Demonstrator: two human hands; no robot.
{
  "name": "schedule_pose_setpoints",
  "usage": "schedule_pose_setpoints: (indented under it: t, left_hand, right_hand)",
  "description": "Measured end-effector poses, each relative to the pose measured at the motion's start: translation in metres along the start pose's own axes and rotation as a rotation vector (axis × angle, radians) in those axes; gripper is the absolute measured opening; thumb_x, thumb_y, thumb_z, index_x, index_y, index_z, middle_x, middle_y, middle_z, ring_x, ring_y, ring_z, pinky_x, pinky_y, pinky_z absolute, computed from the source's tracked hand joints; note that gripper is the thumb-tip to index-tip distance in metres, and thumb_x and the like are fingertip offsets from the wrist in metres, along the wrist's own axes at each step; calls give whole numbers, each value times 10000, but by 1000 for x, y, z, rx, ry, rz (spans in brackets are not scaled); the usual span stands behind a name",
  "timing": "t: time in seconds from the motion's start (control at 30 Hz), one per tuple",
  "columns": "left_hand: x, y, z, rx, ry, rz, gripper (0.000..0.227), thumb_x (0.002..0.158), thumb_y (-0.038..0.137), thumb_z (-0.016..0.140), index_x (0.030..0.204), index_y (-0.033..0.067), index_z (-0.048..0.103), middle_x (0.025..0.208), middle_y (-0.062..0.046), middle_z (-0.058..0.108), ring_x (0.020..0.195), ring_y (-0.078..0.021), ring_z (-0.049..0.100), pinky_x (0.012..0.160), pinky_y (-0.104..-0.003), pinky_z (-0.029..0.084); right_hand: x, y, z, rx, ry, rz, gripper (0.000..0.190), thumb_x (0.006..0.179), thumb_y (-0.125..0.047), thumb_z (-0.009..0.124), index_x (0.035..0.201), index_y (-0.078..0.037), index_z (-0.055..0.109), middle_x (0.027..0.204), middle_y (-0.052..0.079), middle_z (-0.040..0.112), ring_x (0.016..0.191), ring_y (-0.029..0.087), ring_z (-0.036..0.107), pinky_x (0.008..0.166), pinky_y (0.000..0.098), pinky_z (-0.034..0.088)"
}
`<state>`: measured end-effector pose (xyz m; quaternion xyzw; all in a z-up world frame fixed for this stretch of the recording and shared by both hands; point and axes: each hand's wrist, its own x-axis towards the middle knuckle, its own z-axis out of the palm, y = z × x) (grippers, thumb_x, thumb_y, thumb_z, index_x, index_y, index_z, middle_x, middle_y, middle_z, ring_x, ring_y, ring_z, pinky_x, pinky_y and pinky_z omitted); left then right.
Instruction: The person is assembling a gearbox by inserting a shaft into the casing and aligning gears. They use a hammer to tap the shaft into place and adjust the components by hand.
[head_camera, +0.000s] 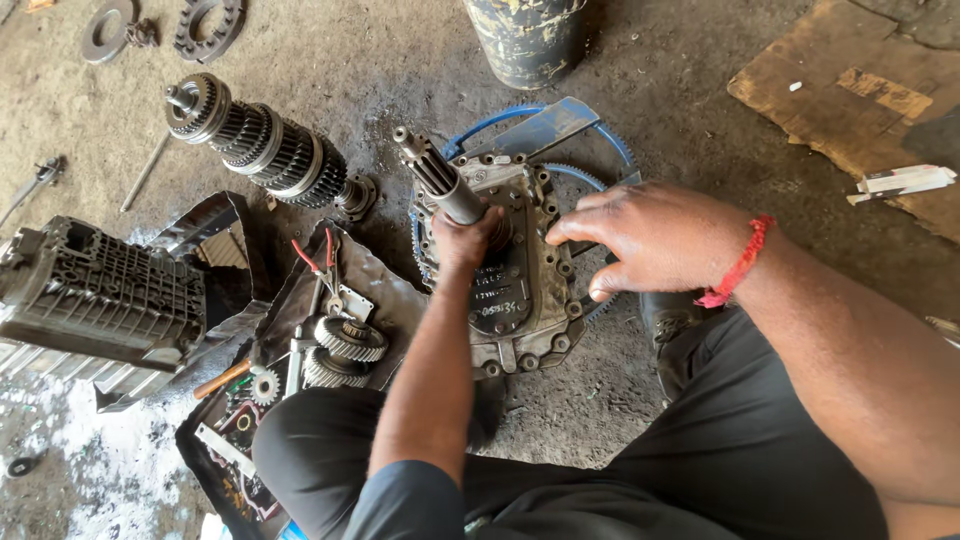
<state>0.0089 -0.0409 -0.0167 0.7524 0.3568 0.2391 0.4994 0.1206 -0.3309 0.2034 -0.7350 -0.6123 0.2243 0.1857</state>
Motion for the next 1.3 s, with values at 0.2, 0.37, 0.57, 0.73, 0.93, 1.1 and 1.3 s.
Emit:
schedule_pose_setpoints:
  t: [0.2,0.37,0.57,0.73,0.93,1.1,1.3]
  left_hand:
    - [6,25,-32,-96,-417,-4,467,597,130,926,1005,101,703,981,-38,755,878,-173,724,823,-360,612]
    - [-25,33,27,132,389,-79,505,677,193,939,1075,71,654,929,-84,772,867,-219,690,940,-423,427]
    - [-17,17,29,45,337,53,481,731,277,908,1081,70,652,923,-74,773,824,-182,708,925,-351,500]
    - [7,4,-20,81,-163,35,395,690,235,930,998,66,749,949,-49,792,840,-156,751,814,-324,614]
    - [14,33,-32,39,-384,15,449,638,169,942,1026,78,737,981,-51,775,868,-165,732,815,-342,608]
    - [-19,15,38,411,692,164,733,649,343,1015,1171,-32,661,919,-140,793,951,-340,697,1042,-619,357]
    - [-11,7,10,285,234,36,574,658,408,933,1070,76,710,961,-88,793,863,-214,756,871,-373,577]
  right_hand:
    - [-4,-5,-4,3,43,-9,686,684,-298,880,1321,-204,645,1192,61,692,1073,294,668,907,453,530]
    - [-10,-7,2,-5,2,19,687,694,-323,876,1331,-226,635,1189,48,695,1080,278,670,920,442,526]
    - [2,-4,0,-89,0,-66,707,678,-313,866,1335,-195,634,1202,91,688,1094,315,651,934,463,506]
    - [8,-2,3,-6,39,-82,698,674,-286,862,1328,-179,642,1206,93,687,1075,316,670,915,451,525]
    - [-6,-8,3,-19,45,-20,687,678,-291,861,1323,-192,647,1180,73,698,1070,308,676,911,452,531]
    - [-9,-2,9,-5,63,-30,686,683,-282,853,1331,-189,645,1197,93,692,1061,313,674,901,452,534]
    - [8,0,8,-21,48,-74,694,666,-284,864,1316,-169,649,1195,96,692,1053,322,674,903,456,528]
